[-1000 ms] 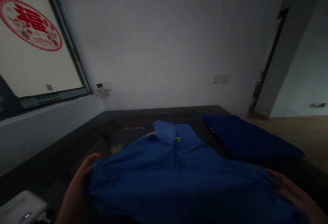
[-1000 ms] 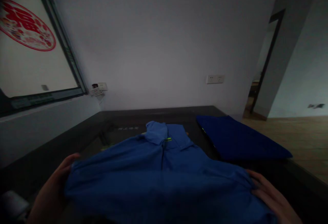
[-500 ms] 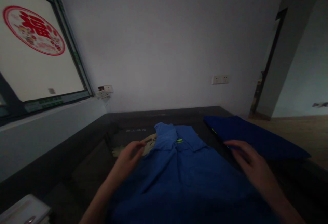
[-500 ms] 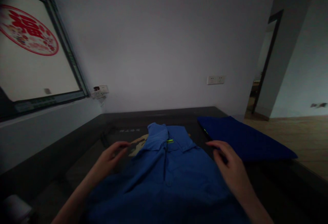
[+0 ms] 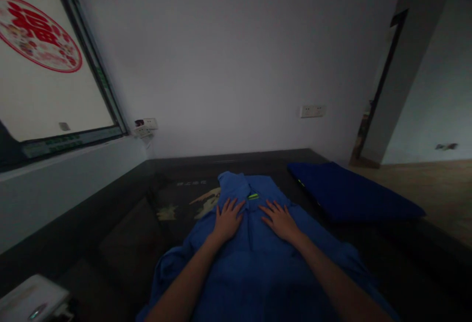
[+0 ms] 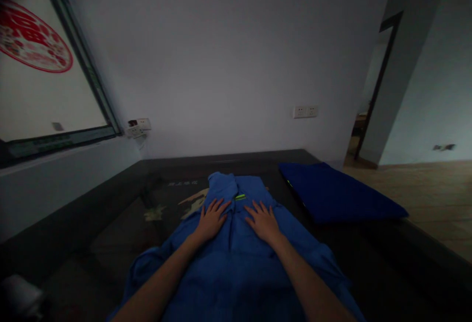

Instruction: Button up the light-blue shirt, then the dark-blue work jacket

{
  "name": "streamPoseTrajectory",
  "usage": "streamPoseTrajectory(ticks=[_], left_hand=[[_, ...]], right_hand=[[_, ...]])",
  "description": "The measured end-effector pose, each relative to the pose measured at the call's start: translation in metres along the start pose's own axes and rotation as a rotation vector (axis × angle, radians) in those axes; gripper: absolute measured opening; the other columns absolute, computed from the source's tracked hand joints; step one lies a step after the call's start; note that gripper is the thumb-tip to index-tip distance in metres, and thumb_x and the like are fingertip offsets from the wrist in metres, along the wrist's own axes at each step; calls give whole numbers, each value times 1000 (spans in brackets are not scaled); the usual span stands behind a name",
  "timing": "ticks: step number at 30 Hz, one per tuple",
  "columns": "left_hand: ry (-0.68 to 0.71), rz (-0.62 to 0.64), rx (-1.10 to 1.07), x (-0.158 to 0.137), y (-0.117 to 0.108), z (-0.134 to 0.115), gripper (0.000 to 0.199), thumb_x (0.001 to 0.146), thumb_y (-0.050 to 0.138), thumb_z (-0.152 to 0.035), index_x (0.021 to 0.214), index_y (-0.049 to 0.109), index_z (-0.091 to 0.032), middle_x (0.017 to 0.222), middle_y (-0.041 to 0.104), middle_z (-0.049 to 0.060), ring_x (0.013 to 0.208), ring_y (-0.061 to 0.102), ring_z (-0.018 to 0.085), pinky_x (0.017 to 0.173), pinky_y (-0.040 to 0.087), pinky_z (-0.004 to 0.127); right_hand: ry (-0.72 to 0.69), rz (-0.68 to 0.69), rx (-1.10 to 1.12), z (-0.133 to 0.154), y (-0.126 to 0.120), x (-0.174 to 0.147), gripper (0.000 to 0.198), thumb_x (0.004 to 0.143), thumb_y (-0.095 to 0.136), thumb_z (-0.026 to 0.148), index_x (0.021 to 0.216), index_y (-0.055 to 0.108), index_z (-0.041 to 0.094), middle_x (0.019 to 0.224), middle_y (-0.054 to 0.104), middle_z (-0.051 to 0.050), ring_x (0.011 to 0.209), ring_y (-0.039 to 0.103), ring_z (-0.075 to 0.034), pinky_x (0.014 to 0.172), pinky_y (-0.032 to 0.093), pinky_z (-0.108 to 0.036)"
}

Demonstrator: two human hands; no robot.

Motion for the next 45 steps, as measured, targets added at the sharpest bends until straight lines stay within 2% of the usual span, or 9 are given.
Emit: streamPoseTrajectory(ticks=[4, 10, 14, 20, 28, 34, 38, 43, 45], left_hand=[[-75, -22, 0, 7, -3, 18, 44, 94, 29, -37, 137, 34, -38, 147, 33, -2, 138, 21, 25, 107, 18, 61], [-271, -94, 75, 6, -12, 79, 43, 95, 24, -33, 133, 44, -24, 144, 40, 7, 135, 29, 26, 107, 20, 59], [-321, -79, 98, 2, -10, 105, 43, 95, 25, -36, 129, 48, -22, 143, 40, 9, 134, 29, 29, 103, 22, 63], [-264, -90, 150, 0, -11, 118, 42, 95, 25, -37, 127, 50, -23, 144, 38, 9, 135, 27, 28, 105, 21, 61], [-129, -104, 46, 27, -18, 142, 40, 96, 26, -35, 126, 50, -22, 141, 42, 8, 131, 34, 22, 108, 20, 54], [-39, -110, 33, 35, -27, 129, 41, 95, 30, -35, 132, 43, -25, 140, 43, 7, 129, 37, 21, 109, 17, 53], [-43, -221, 77, 26, -47, 110, 41, 90, 40, -25, 131, 44, -24, 137, 46, 8, 127, 38, 23, 110, 16, 51], [130, -258, -146, -25, -79, 40, 37, 88, 39, -18, 123, 52, -18, 125, 54, 10, 116, 49, 21, 104, 36, 38], [227, -170, -248, -60, -80, 0, 35, 89, 39, -20, 121, 53, -22, 123, 56, 8, 114, 51, 20, 101, 39, 36]], right_hand=[[97, 9, -34, -10, -4, 4, 55, 91, 28, 56, 141, 30, 36, 152, 20, -3, 139, 13, -29, 108, 11, -55], [192, -20, -65, -31, -5, 7, 51, 93, 29, 51, 141, 30, 35, 151, 24, -4, 139, 15, -30, 107, 15, -56], [265, -35, -89, -42, -8, 7, 47, 94, 27, 44, 141, 31, 35, 150, 27, -4, 138, 19, -29, 106, 21, -53], [309, -5, -167, -36, -15, -2, 50, 93, 33, 45, 141, 34, 32, 147, 33, -12, 133, 30, -34, 100, 32, -52], [135, 61, -307, -9, -36, -64, 46, 89, 43, 34, 135, 44, 33, 126, 56, -16, 100, 63, -29, 79, 51, -42], [139, 92, -371, 9, -40, -97, 46, 89, 42, 24, 135, 46, 26, 120, 59, -21, 90, 66, -30, 71, 52, -41], [100, 110, -267, 12, -53, -89, 35, 87, 46, 25, 119, 61, 24, 101, 69, -14, 88, 67, -29, 71, 52, -40], [-47, -121, -176, 21, -98, -63, 30, 91, 41, 28, 112, 62, 23, 109, 66, -9, 96, 64, -24, 80, 50, -36], [-143, -206, -121, 24, -110, -46, 31, 91, 40, 29, 114, 61, 23, 116, 62, -7, 103, 60, -21, 88, 47, -34]])
Point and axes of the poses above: each hand's wrist, its own x-axis towards the middle knuckle, its own y-axis out of the palm, z = x × y, the point moved 5 cm from there along x, towards the middle knuckle
